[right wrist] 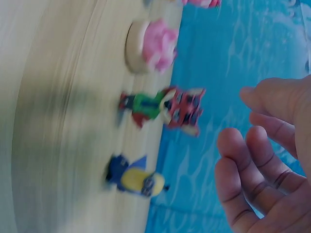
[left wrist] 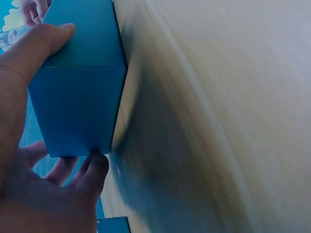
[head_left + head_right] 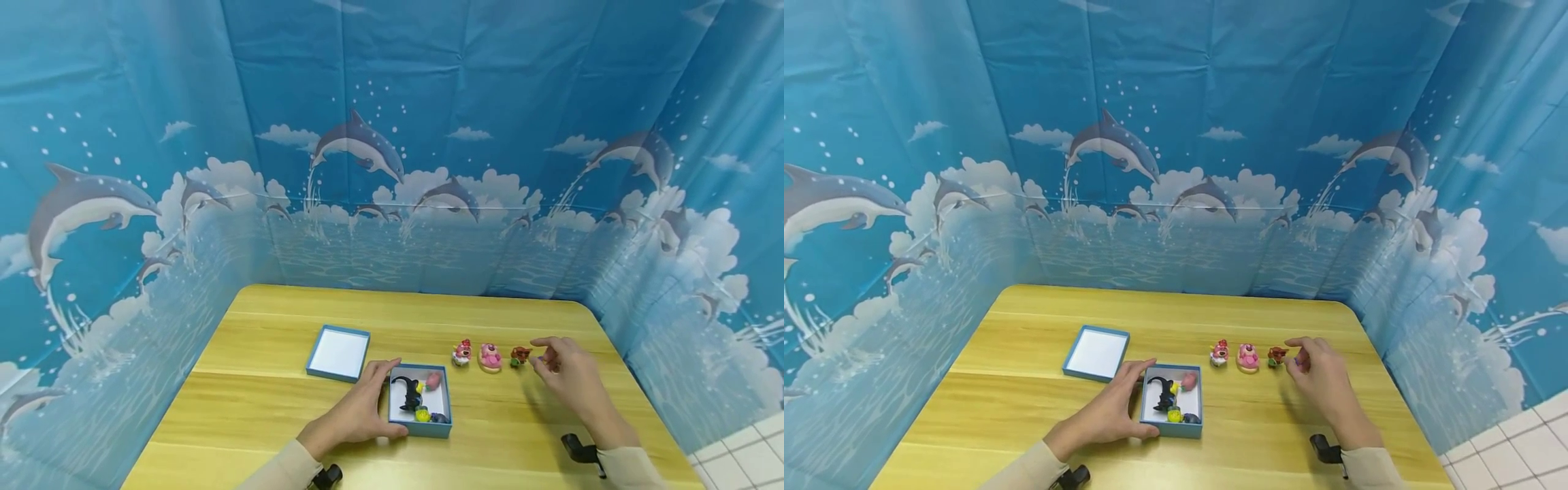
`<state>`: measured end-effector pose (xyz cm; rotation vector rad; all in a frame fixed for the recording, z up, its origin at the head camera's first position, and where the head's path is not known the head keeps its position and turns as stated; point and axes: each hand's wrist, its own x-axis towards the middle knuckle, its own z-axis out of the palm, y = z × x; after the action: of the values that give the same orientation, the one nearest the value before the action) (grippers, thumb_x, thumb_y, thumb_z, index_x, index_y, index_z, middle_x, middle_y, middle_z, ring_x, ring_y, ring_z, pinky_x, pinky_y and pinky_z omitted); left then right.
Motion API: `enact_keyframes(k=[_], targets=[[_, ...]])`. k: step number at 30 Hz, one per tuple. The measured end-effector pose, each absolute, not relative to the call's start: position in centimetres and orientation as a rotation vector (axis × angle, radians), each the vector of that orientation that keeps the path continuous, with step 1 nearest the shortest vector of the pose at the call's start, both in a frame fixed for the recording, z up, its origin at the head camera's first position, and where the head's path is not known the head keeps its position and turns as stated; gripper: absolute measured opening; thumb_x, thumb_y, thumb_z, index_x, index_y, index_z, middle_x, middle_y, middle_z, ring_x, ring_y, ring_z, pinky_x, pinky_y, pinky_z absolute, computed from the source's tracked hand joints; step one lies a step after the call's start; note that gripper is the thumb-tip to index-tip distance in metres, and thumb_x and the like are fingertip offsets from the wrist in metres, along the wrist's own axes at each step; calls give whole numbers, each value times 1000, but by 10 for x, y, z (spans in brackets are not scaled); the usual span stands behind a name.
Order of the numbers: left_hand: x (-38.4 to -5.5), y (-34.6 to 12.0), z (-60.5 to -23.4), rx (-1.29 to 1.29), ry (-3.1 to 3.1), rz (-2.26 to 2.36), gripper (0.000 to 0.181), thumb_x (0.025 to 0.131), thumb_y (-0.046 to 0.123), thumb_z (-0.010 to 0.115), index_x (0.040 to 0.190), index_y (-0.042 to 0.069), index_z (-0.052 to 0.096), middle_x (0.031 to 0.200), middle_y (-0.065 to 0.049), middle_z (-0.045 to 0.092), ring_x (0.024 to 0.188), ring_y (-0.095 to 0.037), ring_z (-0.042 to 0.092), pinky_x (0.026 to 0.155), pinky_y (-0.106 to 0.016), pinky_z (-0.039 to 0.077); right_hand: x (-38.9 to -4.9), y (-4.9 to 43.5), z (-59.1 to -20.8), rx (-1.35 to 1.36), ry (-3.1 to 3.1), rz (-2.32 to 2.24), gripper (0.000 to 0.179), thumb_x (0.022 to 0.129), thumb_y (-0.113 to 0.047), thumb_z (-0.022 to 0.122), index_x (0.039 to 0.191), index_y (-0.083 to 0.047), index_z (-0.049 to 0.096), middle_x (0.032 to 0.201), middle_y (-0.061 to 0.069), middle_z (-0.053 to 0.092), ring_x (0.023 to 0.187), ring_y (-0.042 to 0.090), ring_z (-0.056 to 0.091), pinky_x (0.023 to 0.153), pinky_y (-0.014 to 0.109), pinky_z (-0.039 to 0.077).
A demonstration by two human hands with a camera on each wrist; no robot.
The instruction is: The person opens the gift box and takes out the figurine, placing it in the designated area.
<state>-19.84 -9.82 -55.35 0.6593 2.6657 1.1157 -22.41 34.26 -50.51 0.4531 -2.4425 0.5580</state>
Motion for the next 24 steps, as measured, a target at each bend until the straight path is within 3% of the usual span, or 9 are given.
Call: enact_keyframes(k=[10, 17, 24], targets=[[-197, -94, -550, 685, 2710, 1043, 138, 83, 59, 104, 188, 25, 22, 182, -15, 35, 154, -39, 62, 126, -63, 59, -217, 301, -494, 582, -2399, 580, 37, 83, 4, 101, 114, -5, 84, 87, -1, 67, 71, 12, 66, 62, 27, 61], [-197, -89, -552, 721, 2759, 1026, 139, 83, 62, 103, 188, 22, 22, 182, -15, 38, 156, -36, 59, 127, -60, 58, -210, 279, -488, 638, -2432, 600, 38, 83, 8, 98, 116, -4, 85, 86, -2, 65, 73, 10, 66, 64, 26, 61], [-200, -83, -552, 736, 2800, 944, 142, 82, 73, 100, 189, 28, 18, 185, -11, 37, 163, -33, 51, 126, -61, 59, -207, 260, -489, 712, -2477, 658, 35, 90, 3, 97, 121, -6, 84, 97, 3, 72, 76, 10, 65, 64, 26, 59]])
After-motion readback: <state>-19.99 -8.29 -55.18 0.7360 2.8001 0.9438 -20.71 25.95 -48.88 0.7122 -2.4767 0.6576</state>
